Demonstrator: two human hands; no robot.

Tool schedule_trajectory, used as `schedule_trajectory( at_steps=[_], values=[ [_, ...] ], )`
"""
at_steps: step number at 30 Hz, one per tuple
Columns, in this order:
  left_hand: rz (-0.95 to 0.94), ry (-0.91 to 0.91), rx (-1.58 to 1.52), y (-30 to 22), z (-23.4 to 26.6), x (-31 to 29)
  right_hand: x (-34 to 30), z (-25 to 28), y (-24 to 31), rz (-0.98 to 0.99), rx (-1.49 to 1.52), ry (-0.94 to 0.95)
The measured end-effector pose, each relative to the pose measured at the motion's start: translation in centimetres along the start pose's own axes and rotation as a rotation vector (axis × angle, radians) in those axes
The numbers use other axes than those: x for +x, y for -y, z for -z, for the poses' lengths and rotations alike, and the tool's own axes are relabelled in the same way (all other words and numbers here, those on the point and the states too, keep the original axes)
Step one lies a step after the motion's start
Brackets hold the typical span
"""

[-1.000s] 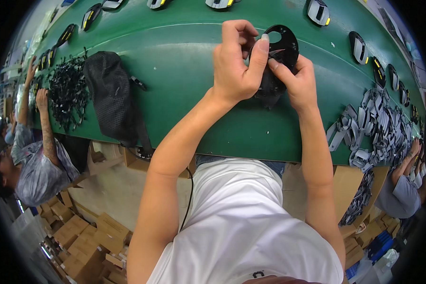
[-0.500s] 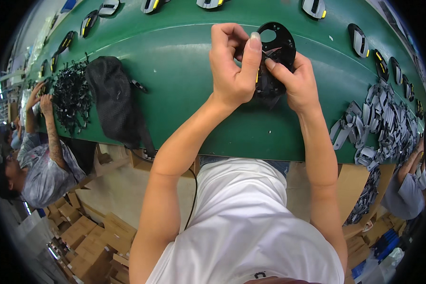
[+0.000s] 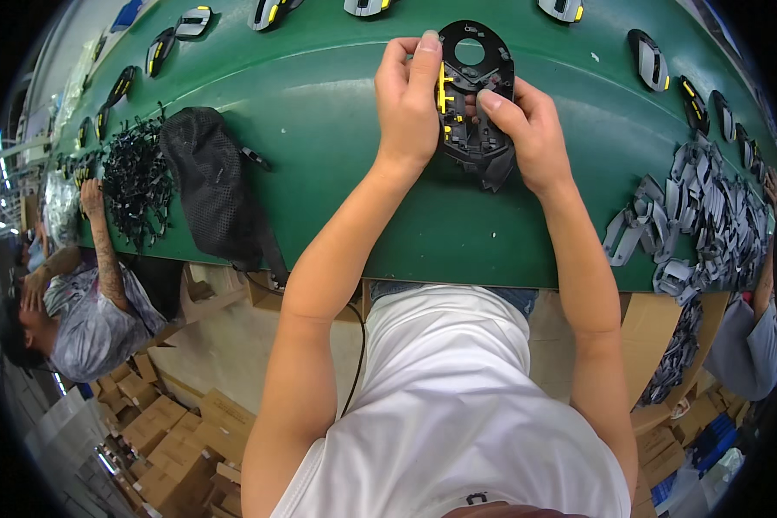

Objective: The person assembles computer mouse components by picking up plastic covers from a pile, fitting small plastic inserts into them, and snapping the assembled covers onto mouse bases along the conveyor line by hand.

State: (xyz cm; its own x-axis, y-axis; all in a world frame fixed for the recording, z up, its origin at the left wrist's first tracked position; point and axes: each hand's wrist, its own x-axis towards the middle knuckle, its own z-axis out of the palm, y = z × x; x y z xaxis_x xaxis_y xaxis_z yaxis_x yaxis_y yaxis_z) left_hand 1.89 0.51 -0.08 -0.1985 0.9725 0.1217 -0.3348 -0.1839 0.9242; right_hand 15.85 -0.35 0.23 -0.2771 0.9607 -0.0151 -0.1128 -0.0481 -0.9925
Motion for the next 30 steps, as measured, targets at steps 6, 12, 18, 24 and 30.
schedule_trajectory(
  at_steps=[6, 12, 18, 24, 30],
  values=[
    [0.151, -0.034, -0.103, -0.2, 0.3, 0.4, -0.1, 0.1, -0.6, 0.032, 0.017, -0.024],
    [0.124, -0.045, -0.074, 0.9, 1.1, 0.6, 0.0, 0.5, -0.6, -0.024, -0.002, -0.018],
    [0.189, -0.044, -0.256, 0.4, 0.2, 0.4, -0.2, 0.3, -0.6, 0.026, 0.051, -0.023],
    [0.146, -0.027, -0.159, 0.5, 0.4, 0.8, 0.4, 0.6, -1.1, -0.043, 0.070, 0.007],
    [0.410, 0.146, 0.063, 0.1, 1.5, 1.1, 0.0, 1.7, 0.1, 0.066, 0.142, -0.018]
  ],
)
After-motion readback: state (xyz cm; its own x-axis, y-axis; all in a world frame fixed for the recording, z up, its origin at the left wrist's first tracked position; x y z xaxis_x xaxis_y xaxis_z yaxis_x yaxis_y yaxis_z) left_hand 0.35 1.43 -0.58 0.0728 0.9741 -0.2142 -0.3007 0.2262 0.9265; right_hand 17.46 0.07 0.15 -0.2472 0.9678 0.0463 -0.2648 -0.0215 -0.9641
